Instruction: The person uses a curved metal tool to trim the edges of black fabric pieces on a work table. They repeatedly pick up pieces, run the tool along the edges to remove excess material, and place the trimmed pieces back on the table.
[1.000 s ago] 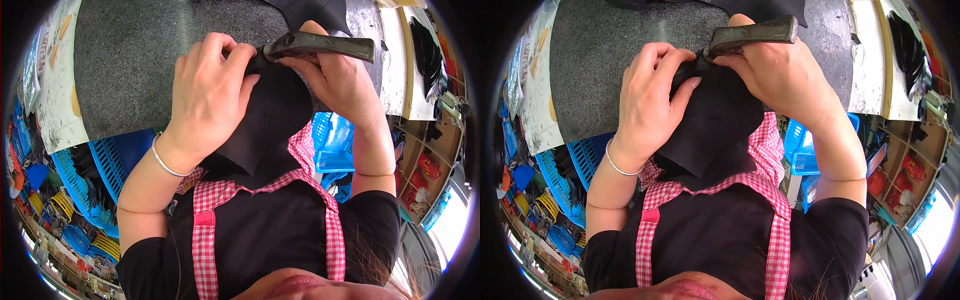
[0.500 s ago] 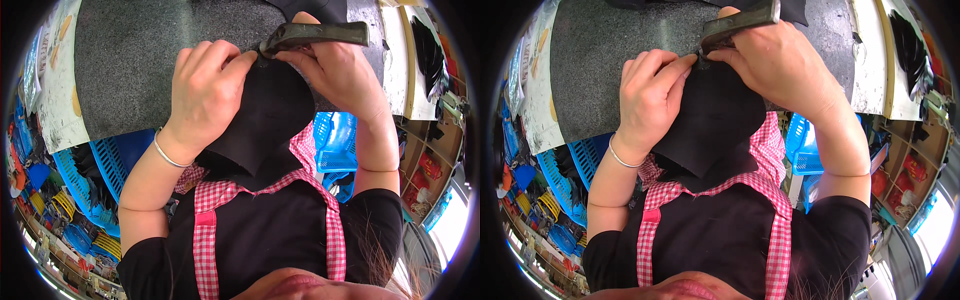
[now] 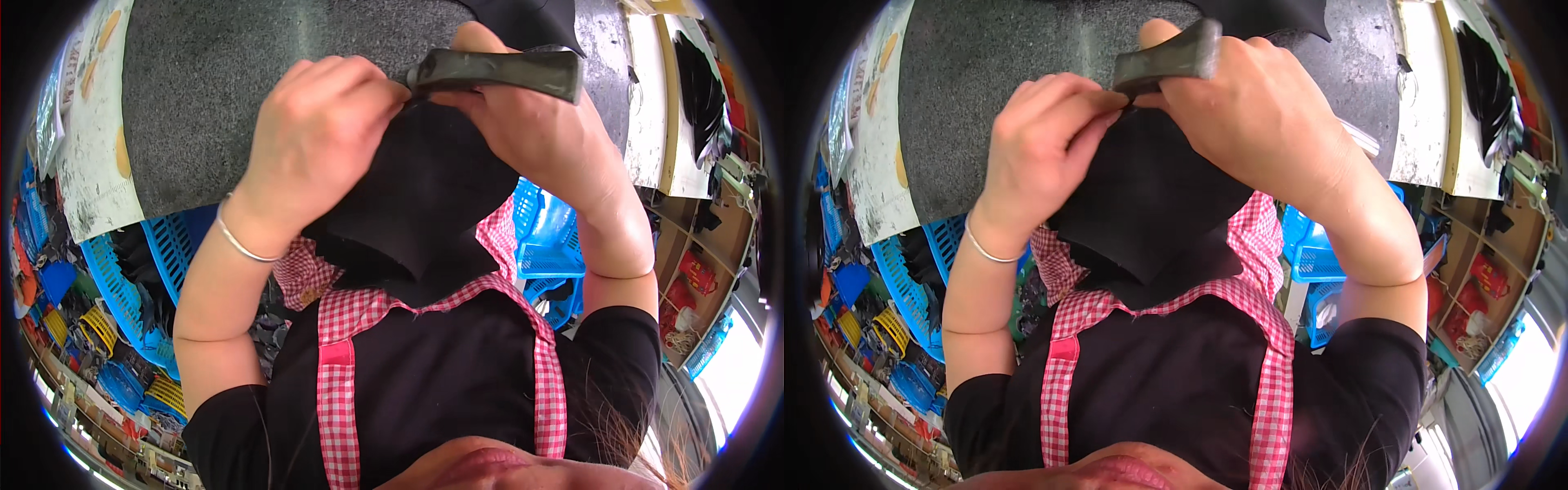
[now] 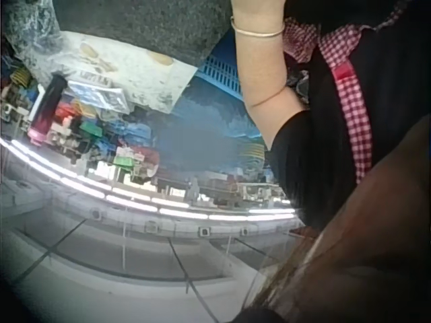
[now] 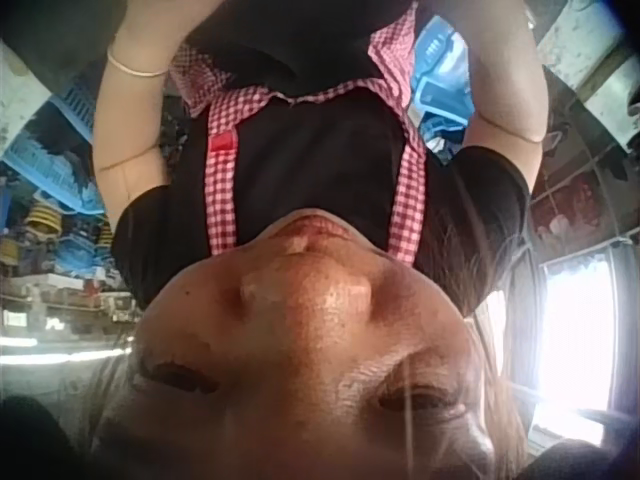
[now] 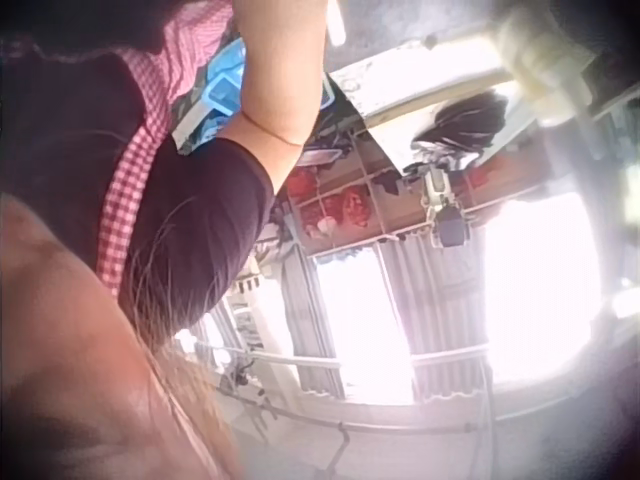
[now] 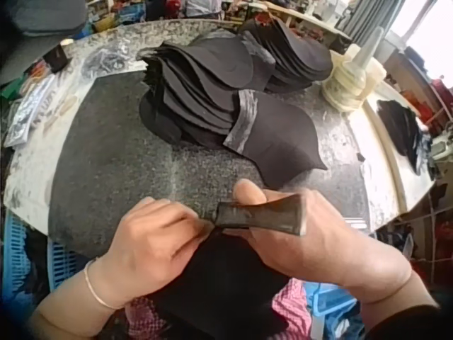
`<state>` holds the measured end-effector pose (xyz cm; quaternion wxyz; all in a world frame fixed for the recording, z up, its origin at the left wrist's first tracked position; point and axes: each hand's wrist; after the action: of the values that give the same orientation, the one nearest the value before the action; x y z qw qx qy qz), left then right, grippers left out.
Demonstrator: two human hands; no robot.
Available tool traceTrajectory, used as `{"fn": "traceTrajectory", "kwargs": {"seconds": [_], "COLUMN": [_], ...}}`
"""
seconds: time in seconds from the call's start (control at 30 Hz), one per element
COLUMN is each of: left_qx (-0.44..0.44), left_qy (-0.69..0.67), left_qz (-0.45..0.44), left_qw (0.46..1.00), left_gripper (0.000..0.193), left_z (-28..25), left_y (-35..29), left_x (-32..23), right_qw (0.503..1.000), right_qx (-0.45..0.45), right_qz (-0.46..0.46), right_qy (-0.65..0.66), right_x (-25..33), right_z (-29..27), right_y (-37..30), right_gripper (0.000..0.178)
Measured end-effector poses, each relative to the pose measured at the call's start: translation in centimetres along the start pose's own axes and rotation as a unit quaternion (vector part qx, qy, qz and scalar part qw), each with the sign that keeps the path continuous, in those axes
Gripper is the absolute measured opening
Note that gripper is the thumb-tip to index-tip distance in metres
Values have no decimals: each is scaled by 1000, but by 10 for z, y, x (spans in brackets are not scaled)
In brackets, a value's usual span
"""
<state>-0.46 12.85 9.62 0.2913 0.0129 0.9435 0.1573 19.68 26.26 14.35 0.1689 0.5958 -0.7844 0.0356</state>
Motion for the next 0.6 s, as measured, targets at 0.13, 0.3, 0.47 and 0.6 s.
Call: {"fn": "traceTrajectory", "kwargs": {"seconds": [0.13,0.3,0.47,0.6], "left_qx": [23,91,51,29], "left_qy": [-2,-70,-17,4], "left_qz": [19,-29,24,31], "left_qw": [1000,993,998,999], "left_gripper": [15,14,14,15], "left_z": [-13,-30,-36,-37], "left_y": [-7,-9,-19,-32], "left_x": [8,25,31,26], "right_qw": [999,998,995,996], "right_qx": [-12,-17,-9,-6], "right_qz": [-48,-62,-95,-83], "right_qy": [-3,-15,7,32], "right_x": [-2,7,19,24], "right_z": [5,14,18,20], "right_y": [5,6,11,16], "right_gripper": [25,30,30,28]}}
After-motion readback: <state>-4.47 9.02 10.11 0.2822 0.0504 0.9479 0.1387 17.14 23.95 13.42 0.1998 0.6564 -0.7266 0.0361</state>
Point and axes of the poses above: each hand's wrist, its own y-axis towards the middle knuckle, its own z-axis out of the palm, x = y × z, and after that the axes turned 9 degrees about -z, right-handed
